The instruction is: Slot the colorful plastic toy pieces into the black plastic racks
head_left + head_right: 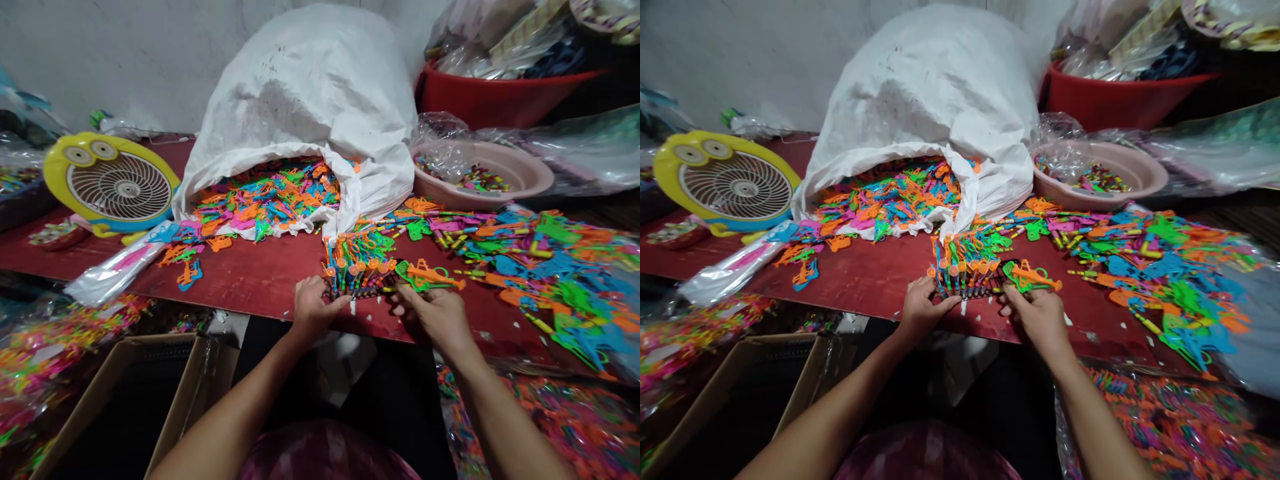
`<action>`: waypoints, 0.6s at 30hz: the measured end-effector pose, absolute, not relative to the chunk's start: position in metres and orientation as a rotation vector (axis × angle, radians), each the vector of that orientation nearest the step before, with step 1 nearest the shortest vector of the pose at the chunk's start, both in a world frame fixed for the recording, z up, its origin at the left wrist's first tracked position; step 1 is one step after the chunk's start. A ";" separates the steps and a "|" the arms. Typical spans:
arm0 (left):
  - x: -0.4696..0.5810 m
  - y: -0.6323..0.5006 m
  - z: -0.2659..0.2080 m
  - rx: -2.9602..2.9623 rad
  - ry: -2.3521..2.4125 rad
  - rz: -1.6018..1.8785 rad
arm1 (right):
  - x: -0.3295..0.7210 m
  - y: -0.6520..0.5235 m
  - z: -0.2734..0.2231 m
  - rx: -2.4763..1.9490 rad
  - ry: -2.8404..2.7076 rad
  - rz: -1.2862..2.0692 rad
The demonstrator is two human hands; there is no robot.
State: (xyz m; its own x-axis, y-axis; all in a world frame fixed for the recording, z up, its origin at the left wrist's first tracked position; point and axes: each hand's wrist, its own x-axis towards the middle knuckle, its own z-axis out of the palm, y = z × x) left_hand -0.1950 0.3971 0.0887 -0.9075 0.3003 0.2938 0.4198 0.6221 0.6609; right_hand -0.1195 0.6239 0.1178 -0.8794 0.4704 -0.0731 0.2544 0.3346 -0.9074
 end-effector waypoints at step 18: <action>-0.198 0.394 0.090 -0.663 -2.710 -1.195 | -0.132 0.593 0.112 -0.241 -2.673 0.836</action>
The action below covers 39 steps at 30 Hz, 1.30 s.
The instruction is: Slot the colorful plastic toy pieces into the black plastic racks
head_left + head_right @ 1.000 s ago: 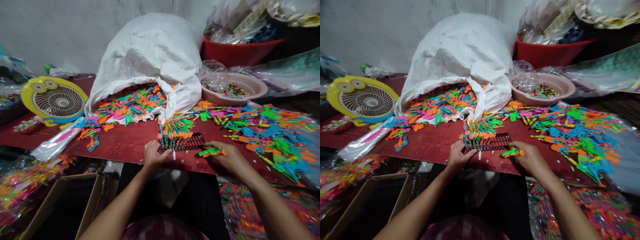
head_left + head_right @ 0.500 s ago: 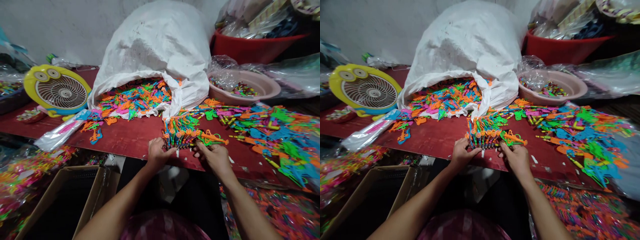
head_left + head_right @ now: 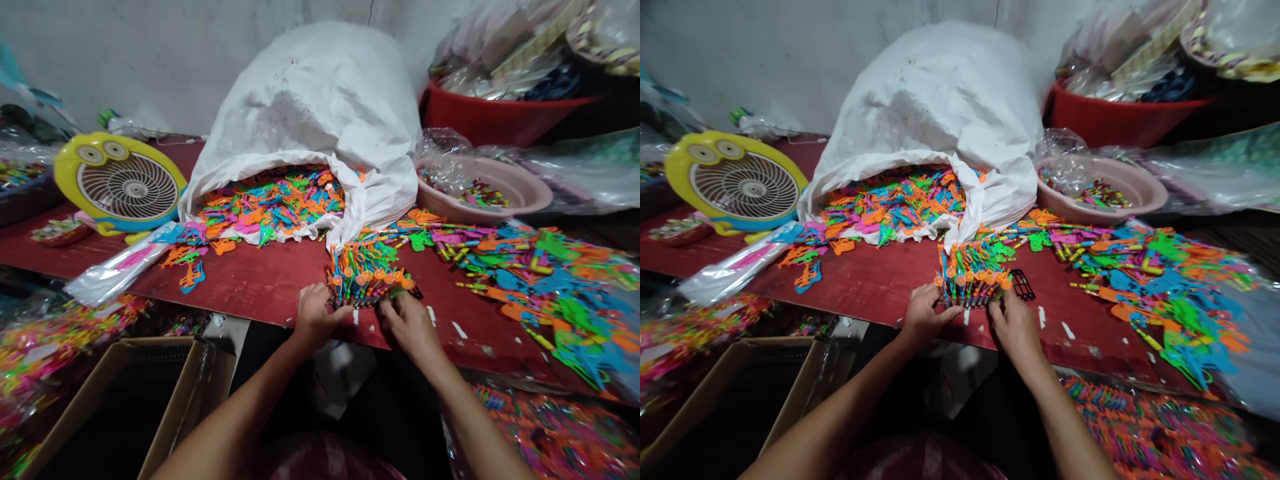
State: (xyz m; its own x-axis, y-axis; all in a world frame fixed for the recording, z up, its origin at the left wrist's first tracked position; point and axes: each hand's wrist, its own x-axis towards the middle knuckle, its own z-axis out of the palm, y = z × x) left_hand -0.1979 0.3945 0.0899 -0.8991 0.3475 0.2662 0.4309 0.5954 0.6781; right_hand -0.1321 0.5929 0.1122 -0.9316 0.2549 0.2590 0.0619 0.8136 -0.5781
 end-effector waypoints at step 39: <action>-0.222 0.472 0.226 -1.612 -2.595 -0.336 | -0.152 0.618 0.120 -0.044 -2.975 0.872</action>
